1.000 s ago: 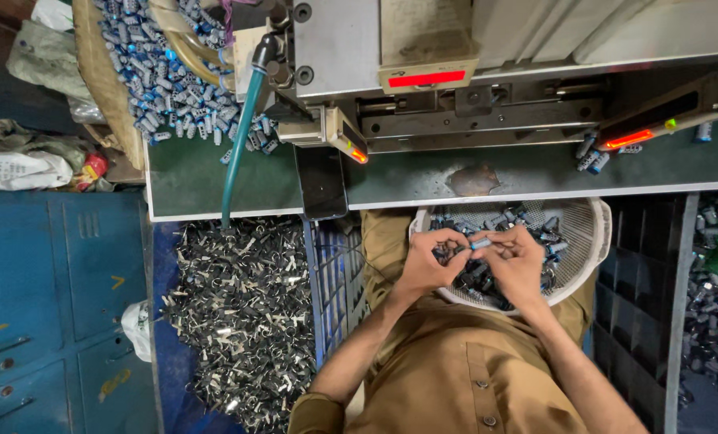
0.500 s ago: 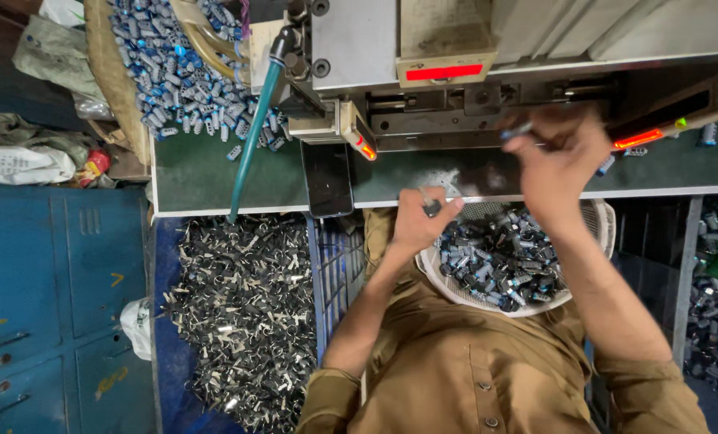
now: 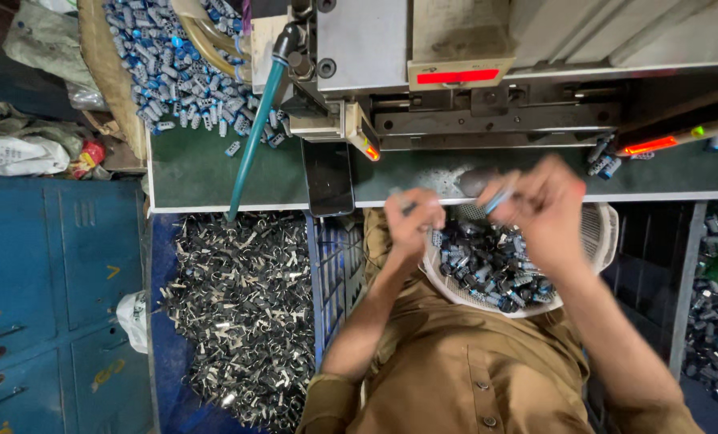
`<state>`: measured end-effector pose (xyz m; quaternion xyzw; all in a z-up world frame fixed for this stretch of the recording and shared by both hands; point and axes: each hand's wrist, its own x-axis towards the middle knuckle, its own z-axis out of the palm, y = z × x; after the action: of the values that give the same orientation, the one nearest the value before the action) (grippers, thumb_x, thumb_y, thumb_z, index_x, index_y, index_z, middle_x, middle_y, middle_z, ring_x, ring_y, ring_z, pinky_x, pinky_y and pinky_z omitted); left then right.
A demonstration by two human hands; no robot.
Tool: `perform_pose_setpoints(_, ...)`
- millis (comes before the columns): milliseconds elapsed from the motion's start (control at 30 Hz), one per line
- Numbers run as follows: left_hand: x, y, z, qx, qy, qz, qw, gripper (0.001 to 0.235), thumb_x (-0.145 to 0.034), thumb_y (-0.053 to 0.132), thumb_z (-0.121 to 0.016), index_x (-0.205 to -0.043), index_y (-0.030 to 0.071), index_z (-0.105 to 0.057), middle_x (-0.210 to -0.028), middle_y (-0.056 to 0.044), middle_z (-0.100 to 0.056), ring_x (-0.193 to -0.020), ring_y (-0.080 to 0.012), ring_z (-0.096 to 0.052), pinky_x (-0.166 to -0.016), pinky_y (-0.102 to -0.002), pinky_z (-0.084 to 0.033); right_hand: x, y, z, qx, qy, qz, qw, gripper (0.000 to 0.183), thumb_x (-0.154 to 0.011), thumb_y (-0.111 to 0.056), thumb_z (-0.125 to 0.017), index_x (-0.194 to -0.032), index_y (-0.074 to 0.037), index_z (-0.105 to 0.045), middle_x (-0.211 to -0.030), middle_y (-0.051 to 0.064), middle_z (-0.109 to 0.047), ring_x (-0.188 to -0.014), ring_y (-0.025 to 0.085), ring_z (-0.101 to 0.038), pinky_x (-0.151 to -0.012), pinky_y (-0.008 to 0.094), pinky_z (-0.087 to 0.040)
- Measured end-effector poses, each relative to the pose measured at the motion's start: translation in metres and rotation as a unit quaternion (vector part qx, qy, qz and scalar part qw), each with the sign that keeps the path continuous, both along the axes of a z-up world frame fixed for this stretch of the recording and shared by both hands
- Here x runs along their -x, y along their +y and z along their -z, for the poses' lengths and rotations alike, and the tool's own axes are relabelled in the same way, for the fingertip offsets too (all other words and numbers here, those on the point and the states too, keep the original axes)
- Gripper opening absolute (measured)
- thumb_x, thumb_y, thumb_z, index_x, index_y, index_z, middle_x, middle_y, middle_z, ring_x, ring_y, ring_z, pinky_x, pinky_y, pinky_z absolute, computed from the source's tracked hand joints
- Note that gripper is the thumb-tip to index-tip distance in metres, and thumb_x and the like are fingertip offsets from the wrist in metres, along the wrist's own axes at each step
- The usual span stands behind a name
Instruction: The person repeatedly picks small cylindrical components from a white basket, places them into a machine slot, and retrieves processed parts that fall into a blue bin. The person continues this cycle throughout the clip.
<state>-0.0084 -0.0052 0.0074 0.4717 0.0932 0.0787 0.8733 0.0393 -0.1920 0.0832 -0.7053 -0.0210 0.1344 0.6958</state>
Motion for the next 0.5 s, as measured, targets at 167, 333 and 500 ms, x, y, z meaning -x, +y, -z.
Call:
perform_pose_setpoints(167,0.020,-0.023,-0.007,0.114,-0.126,-0.093,0.981,0.029,-0.090,0.017,-0.059,-0.066,0.007,-0.045,-0.068,-0.006,-0.049,-0.092,-0.0254,-0.055,-0.086,-0.036,-0.039,0.051,0.017,0.007,0.168,-0.322,-0.119,0.924,0.041,-0.066,0.001,-0.078,-0.104,0.000,-0.065,-0.111,0.019,-0.070,-0.100,0.037,-0.068,-0.088,0.038,-0.052)
perform_pose_setpoints(333,0.016,-0.036,-0.027,0.078,-0.099,-0.042,0.991,0.023,-0.090,0.017,-0.060,-0.073,0.006,-0.049,-0.079,-0.008,-0.051,-0.097,-0.0219,-0.053,-0.091,-0.034,-0.040,0.064,0.023,0.030,0.128,-0.200,-0.065,0.969,0.026,-0.087,0.007,-0.072,-0.111,0.000,-0.067,-0.104,0.013,-0.073,-0.091,0.023,-0.072,-0.082,0.030,-0.056)
perform_pose_setpoints(500,0.021,-0.015,-0.043,-0.161,-0.067,0.043,0.984,0.013,-0.082,0.007,-0.068,-0.091,0.000,-0.061,-0.094,-0.005,-0.056,-0.088,-0.0141,-0.055,-0.078,-0.025,-0.045,0.064,0.006,0.053,0.080,-0.161,0.048,0.982,0.020,-0.096,0.012,-0.066,-0.112,0.001,-0.064,-0.110,0.013,-0.074,-0.091,0.013,-0.067,-0.082,0.024,-0.055)
